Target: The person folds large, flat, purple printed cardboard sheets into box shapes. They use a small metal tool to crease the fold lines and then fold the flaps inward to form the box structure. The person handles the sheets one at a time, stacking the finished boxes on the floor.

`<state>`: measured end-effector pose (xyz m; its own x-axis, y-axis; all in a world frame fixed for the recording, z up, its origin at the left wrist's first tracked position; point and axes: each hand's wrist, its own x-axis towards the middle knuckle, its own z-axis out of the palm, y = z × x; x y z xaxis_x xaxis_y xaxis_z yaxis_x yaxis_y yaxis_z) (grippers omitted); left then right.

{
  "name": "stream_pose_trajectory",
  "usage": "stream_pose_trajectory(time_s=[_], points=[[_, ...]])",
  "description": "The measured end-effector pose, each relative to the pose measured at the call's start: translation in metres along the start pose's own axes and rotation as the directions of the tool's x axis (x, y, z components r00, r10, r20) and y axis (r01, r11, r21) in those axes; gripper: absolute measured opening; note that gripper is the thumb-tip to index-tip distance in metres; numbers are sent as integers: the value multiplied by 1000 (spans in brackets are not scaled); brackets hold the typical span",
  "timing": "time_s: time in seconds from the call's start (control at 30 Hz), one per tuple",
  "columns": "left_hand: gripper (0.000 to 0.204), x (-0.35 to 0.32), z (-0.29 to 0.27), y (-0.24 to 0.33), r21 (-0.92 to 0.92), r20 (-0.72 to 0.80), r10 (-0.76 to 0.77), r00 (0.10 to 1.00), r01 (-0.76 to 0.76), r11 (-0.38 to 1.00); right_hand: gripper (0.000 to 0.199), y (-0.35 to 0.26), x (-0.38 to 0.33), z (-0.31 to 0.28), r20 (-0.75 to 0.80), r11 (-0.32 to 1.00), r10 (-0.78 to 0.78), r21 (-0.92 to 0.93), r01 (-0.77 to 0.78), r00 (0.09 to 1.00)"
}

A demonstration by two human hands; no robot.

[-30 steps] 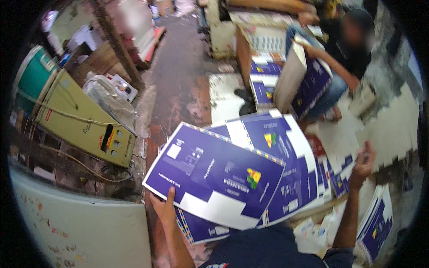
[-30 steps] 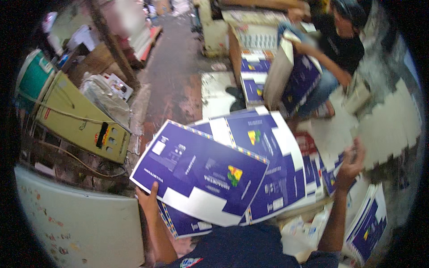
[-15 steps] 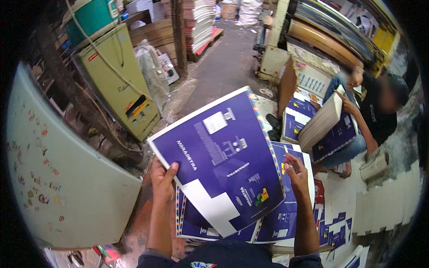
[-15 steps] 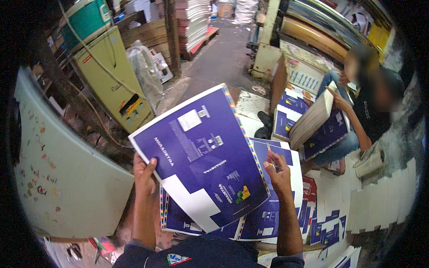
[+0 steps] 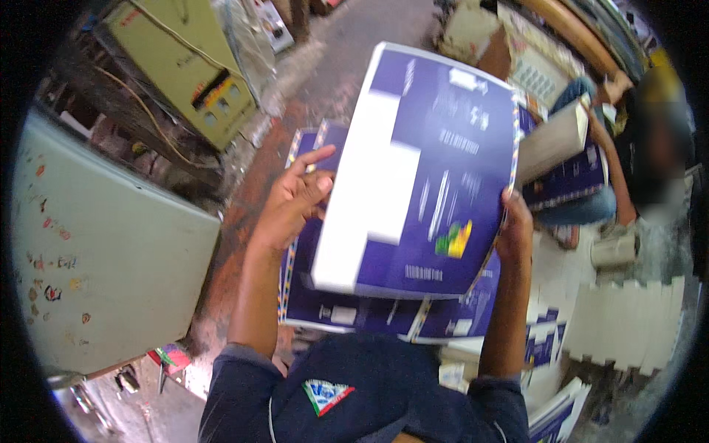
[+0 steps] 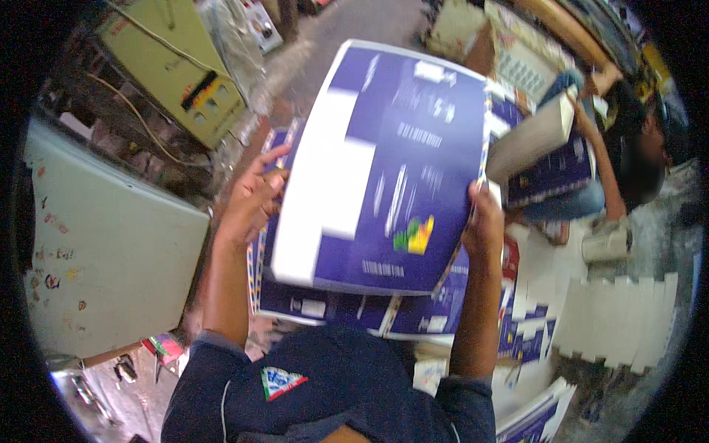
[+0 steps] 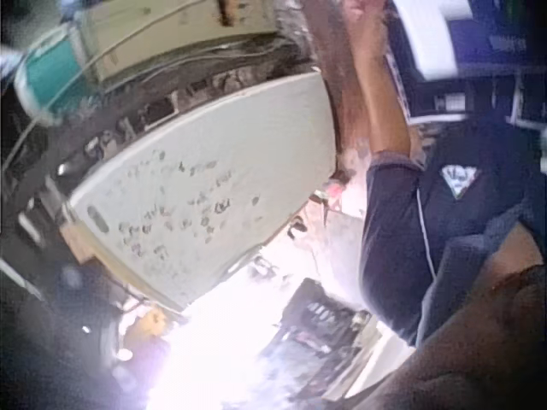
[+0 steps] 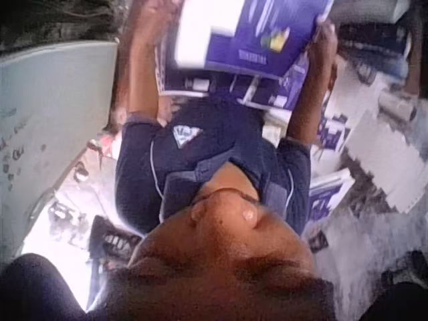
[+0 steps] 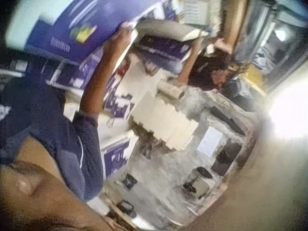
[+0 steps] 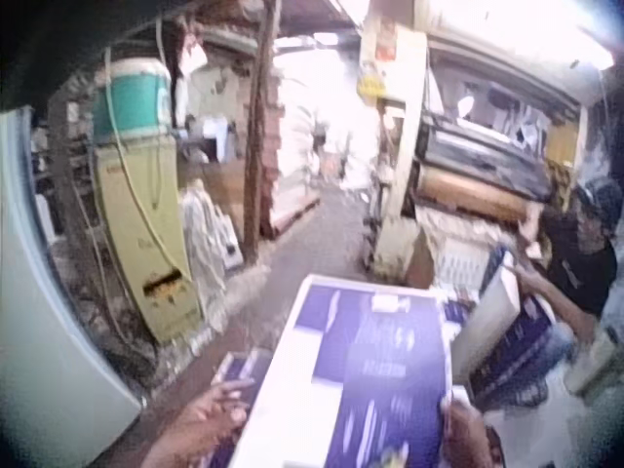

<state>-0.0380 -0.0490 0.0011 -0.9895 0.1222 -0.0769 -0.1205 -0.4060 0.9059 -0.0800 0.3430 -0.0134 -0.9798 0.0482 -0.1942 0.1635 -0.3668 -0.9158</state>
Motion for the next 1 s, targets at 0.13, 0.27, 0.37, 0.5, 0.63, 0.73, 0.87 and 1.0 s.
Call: stream_pose_trajectory(time_s=[0.13, 0.27, 0.37, 0.5, 0.63, 0.73, 0.87, 1.0], points=[[77, -7, -9, -22, -311, 245, 8, 969, 71, 948, 17, 3, -6, -7, -213, 983, -108, 126, 136, 971], [80, -14, 7, -56, -513, 118, 59, 991, 10, 858, 18, 15, -17, -3, -287, 964, -123, 192, 183, 950], [62, -22, 34, -69, -322, -3, -21, 1000, 19, 947, 22, 32, -29, -12, -322, 964, -122, 188, 189, 939], [48, -32, 54, -75, -103, -186, -167, 968, 150, 983, 32, 64, -53, -1, -397, 973, -111, 142, 181, 911], [42, -36, 50, -68, 41, -232, -206, 951, 221, 975, 40, 70, -76, -3, -538, 972, -220, -55, 226, 814], [42, -38, 40, -66, 129, -186, -219, 958, 245, 961, 33, 58, -82, -1, -575, 908, -420, -264, 327, 702], [44, -44, 36, -63, 171, -164, -247, 955, 274, 946, 18, 38, -104, 41, -147, 775, -418, -572, 268, 896], [40, -45, 40, -60, 180, -153, -251, 956, 276, 944, 22, 36, -118, 84, 285, 609, -351, -655, 448, 892]])
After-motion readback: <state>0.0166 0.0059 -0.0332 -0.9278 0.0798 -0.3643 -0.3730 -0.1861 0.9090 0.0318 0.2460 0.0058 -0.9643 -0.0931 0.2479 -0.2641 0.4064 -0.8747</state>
